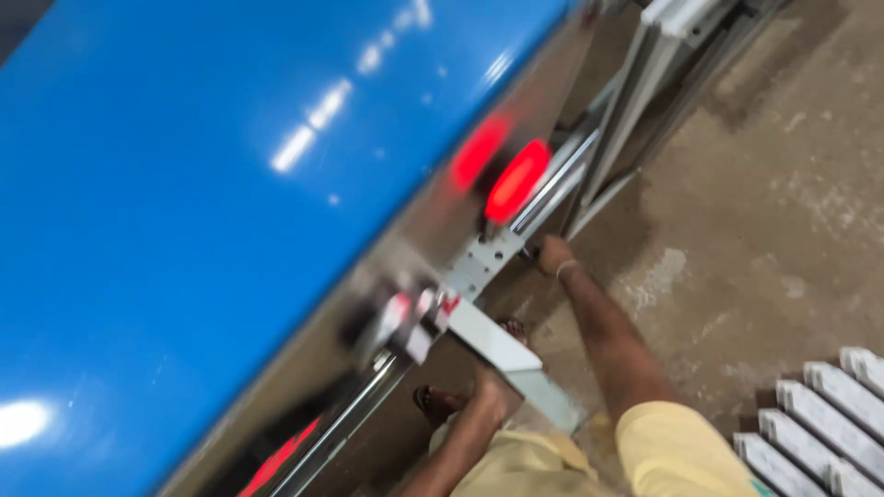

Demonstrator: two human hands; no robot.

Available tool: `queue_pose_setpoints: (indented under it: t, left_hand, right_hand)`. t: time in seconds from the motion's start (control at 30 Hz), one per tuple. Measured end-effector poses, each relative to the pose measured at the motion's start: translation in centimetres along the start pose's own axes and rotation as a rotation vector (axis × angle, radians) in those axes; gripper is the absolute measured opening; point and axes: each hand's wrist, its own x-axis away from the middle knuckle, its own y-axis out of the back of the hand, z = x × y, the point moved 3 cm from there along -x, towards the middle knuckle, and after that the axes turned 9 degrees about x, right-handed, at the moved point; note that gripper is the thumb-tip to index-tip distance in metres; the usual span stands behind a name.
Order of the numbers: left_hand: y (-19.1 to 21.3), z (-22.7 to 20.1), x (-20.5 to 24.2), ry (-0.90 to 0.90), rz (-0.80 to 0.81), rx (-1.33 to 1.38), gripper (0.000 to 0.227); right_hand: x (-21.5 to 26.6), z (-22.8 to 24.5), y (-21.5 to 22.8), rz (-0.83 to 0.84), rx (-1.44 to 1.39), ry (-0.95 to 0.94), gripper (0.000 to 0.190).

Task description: Joining white frame profiles using a heating/welding machine.

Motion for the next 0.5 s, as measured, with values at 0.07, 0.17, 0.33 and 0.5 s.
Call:
queue_pose_setpoints:
  t: [0.07,0.17,0.33,0.5]
  left_hand:
    - [-2.4,-0.8,0.9,0.095,0.087,0.254,0.042]
    - [-3.8,-0.3,2.0,0.215,0.14,0.384,0.041]
    - [1.1,-5.4,2.3,0.124,0.09,0.122,0.038]
    - [11.0,-20.2,8.0,-0.525,0.136,-1.114,0.048]
  right_hand:
    - [1.0,3.6,3.5,0.036,-0.05,-0.016,0.018]
    - [2.2,3.1,3.2,0.034,-0.113,0.045,0.019]
    - [2.0,3.2,4.4,0.098,-0.086,0.112,0.026]
    - [8.1,3.3,10.0,-0.616,0.074,0.388,0.064]
